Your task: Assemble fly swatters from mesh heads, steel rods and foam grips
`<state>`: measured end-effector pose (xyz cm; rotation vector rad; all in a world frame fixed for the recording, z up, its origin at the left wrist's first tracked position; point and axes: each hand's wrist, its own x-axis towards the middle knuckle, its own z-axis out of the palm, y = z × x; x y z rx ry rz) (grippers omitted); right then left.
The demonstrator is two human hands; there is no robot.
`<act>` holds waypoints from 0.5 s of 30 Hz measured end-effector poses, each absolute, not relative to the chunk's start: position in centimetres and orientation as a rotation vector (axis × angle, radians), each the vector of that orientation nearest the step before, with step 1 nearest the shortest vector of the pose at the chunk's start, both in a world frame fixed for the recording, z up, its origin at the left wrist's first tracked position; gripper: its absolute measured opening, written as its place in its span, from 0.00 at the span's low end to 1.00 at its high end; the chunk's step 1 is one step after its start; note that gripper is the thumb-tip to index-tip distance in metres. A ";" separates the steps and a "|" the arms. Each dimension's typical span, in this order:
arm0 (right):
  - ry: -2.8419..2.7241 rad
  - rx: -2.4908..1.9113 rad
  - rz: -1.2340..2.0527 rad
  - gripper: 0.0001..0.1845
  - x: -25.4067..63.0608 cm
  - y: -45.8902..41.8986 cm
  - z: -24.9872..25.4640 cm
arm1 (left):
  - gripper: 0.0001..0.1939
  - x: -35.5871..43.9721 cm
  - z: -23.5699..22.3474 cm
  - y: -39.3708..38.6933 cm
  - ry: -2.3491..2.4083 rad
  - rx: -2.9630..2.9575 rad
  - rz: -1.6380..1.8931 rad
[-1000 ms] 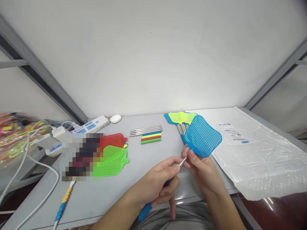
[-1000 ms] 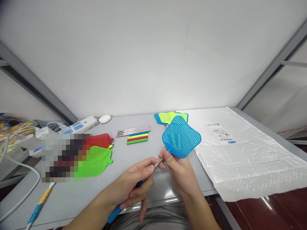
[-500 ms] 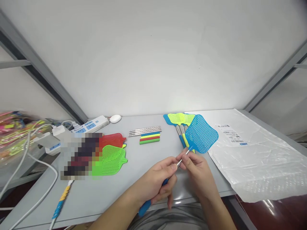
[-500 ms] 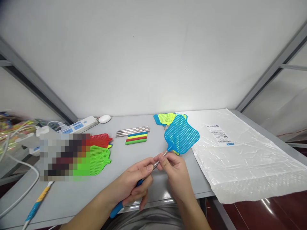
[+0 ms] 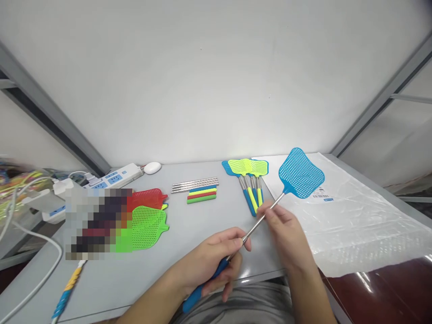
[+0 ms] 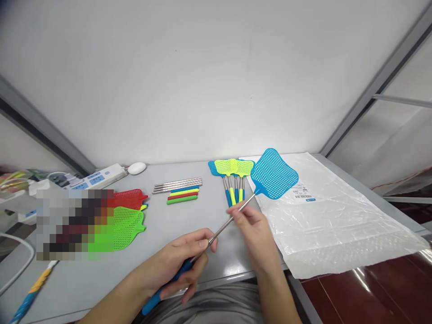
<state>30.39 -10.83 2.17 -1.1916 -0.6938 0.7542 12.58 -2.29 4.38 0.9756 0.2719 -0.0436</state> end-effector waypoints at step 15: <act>-0.782 -1.162 0.893 0.19 26.4 -9.7 2.0 | 0.16 13.0 4.1 -2.3 0.377 0.942 0.028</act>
